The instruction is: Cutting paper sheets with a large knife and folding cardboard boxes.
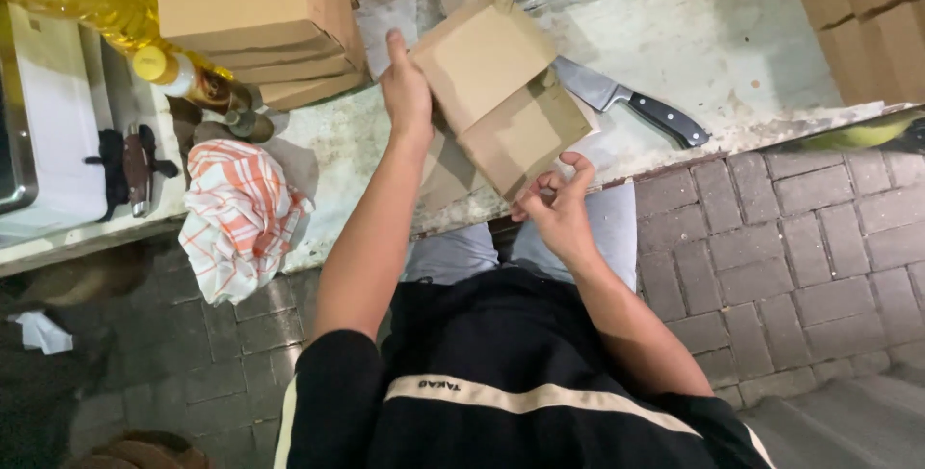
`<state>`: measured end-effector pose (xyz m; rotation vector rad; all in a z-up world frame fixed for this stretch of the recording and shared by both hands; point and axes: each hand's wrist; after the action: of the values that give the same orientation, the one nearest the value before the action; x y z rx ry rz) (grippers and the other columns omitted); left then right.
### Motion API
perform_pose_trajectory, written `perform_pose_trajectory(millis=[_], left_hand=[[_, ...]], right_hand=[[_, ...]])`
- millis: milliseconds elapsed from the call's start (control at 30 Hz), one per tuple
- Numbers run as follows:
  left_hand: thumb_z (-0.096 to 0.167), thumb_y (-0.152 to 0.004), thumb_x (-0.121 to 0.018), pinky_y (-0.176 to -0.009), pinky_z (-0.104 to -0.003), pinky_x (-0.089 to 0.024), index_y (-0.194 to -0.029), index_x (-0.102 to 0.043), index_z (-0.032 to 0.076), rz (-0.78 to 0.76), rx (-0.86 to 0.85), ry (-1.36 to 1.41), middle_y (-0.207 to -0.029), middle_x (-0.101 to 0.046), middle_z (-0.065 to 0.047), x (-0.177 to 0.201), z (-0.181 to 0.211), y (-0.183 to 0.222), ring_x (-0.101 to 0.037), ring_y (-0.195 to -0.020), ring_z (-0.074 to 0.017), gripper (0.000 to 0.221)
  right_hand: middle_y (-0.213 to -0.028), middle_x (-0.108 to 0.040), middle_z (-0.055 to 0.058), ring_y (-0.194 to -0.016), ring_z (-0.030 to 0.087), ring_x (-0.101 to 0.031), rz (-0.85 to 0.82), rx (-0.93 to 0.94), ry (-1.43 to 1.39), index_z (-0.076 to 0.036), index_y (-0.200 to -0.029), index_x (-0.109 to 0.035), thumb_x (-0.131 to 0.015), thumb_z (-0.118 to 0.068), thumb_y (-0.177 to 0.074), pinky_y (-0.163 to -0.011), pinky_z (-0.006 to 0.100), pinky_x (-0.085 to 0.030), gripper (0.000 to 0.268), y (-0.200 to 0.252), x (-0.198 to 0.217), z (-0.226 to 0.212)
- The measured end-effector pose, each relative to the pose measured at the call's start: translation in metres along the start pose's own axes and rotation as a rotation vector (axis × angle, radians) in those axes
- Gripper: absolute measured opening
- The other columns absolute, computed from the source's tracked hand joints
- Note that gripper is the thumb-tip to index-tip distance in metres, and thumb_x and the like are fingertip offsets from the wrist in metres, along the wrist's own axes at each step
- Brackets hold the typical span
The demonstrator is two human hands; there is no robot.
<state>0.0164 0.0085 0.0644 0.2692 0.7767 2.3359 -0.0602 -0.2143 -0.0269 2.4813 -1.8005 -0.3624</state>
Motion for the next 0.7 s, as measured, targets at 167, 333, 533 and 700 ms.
perform_pose_trajectory(millis=[167, 333, 533, 700], left_hand=[[0.068, -0.085, -0.031, -0.049, -0.033, -0.031, -0.054, -0.037, 0.016, -0.024, -0.315, -0.294, -0.055, -0.043, -0.001, -0.043, -0.04, -0.063, -0.041, -0.052, -0.0168, 0.06], [0.074, -0.079, -0.017, -0.053, -0.036, -0.033, -0.056, -0.032, 0.013, -0.13, -0.353, -0.386, -0.053, -0.039, -0.005, -0.024, -0.042, -0.054, -0.044, -0.055, -0.0197, 0.067], [0.039, -0.092, -0.064, -0.092, -0.052, -0.047, -0.122, -0.059, 0.005, -0.227, -1.127, -1.216, -0.122, -0.057, -0.014, 0.062, -0.055, -0.029, -0.053, -0.116, -0.0345, 0.046], [0.035, -0.078, -0.082, -0.101, -0.065, -0.038, -0.146, -0.034, 0.004, -0.458, -0.793, -1.475, -0.136, -0.049, -0.022, 0.086, -0.06, -0.002, -0.041, -0.132, -0.0389, 0.09]], right_hand=[[-0.081, -0.051, 0.013, -0.051, 0.025, -0.061, 0.073, -0.027, -0.119, -0.019, -0.105, -0.018, -0.058, 0.005, -0.089, -0.055, 0.035, -0.058, 0.049, 0.002, -0.007, 0.002], [-0.091, -0.055, 0.014, -0.05, 0.025, -0.06, 0.167, -0.062, -0.252, -0.022, -0.099, -0.019, -0.062, -0.005, -0.093, -0.05, 0.037, -0.058, 0.047, 0.006, -0.005, 0.01], [-0.081, -0.054, 0.002, -0.064, 0.032, -0.072, 0.275, -0.096, -0.438, -0.022, -0.109, -0.021, -0.058, -0.002, -0.097, -0.059, 0.043, -0.069, 0.043, -0.01, -0.014, 0.003], [-0.085, -0.059, 0.001, -0.074, 0.031, -0.075, 0.347, -0.07, -0.485, -0.022, -0.103, -0.026, -0.053, 0.004, -0.095, -0.07, 0.041, -0.07, 0.038, -0.016, -0.009, 0.006]])
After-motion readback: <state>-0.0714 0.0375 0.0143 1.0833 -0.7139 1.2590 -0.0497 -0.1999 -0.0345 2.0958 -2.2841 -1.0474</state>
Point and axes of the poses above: each hand's wrist, its own y-axis away from the middle knuckle, its own x-axis out of the back of the hand, z = x × y
